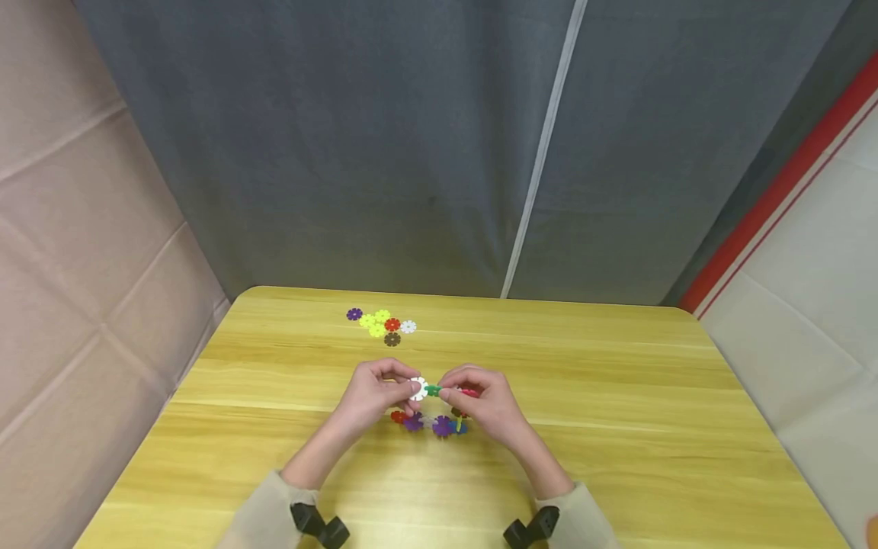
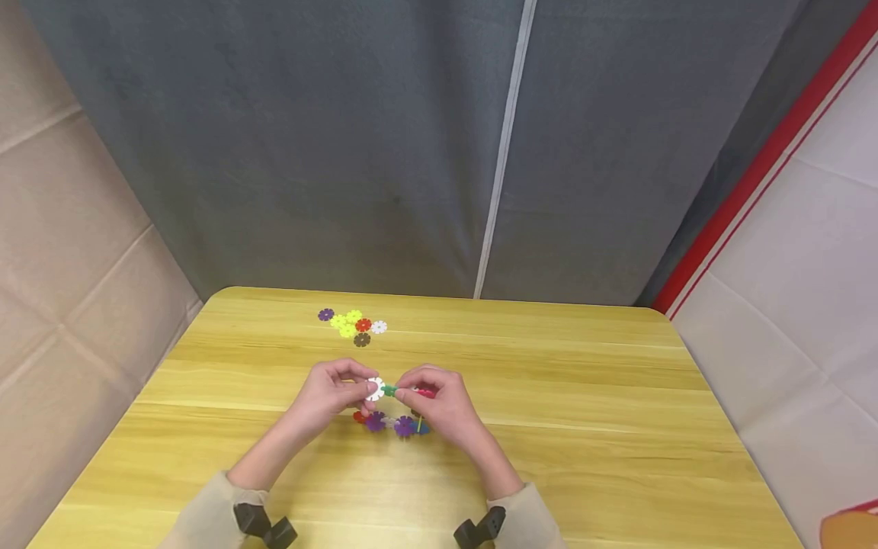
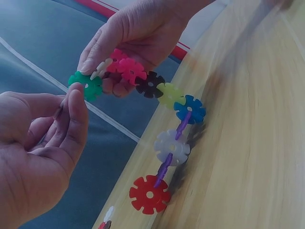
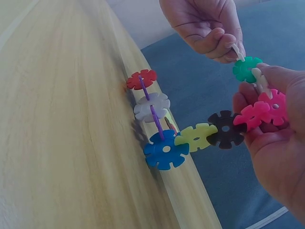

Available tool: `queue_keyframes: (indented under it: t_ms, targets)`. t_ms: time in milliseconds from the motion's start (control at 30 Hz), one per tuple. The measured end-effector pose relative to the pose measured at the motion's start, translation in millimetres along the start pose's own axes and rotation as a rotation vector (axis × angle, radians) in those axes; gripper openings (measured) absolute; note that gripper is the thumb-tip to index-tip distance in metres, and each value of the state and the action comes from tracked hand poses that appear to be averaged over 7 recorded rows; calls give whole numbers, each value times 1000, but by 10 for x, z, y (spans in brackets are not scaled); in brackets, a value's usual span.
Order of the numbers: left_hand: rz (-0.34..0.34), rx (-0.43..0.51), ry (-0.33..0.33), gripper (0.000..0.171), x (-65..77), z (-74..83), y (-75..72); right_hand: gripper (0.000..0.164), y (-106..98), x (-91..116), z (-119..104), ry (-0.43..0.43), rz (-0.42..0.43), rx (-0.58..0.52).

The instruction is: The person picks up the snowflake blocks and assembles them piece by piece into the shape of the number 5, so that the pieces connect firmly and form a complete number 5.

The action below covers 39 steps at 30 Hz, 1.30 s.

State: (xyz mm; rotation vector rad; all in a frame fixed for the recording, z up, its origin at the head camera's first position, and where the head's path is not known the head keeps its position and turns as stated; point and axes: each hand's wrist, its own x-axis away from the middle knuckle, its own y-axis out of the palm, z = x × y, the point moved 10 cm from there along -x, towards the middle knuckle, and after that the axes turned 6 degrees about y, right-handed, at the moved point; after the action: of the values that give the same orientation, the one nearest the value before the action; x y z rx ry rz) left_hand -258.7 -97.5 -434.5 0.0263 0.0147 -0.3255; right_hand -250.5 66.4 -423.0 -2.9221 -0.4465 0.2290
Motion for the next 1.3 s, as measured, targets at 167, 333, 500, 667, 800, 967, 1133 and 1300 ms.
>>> queue_keyframes:
  t_ms: [167, 333, 500, 667, 800, 967, 1133, 1300]
  targets:
    - [4, 6, 0, 23, 13, 9, -1, 10, 3, -2, 2, -2, -4, 4]
    - [8, 9, -3, 22, 11, 7, 9, 10, -1, 1, -14, -11, -5, -3]
    - [18, 6, -8, 22, 20, 11, 8, 9, -5, 8, -22, -12, -4, -4]
    - [17, 3, -10, 22, 18, 6, 13, 9, -9, 10, -18, -5, -3, -2]
    - [12, 9, -12, 22, 12, -10, 24, 9, -11, 11, -18, -2, -3, 0]
    - [10, 14, -11, 21, 6, -21, 31, 9, -15, 10, -17, -1, -1, 3]
    - [11, 17, -12, 21, 12, -17, 32, 9, -17, 11, -19, 1, -1, 8]
    - [12, 21, -16, 21, 17, -9, 36, 8, -19, 14, -30, -6, 0, 9]
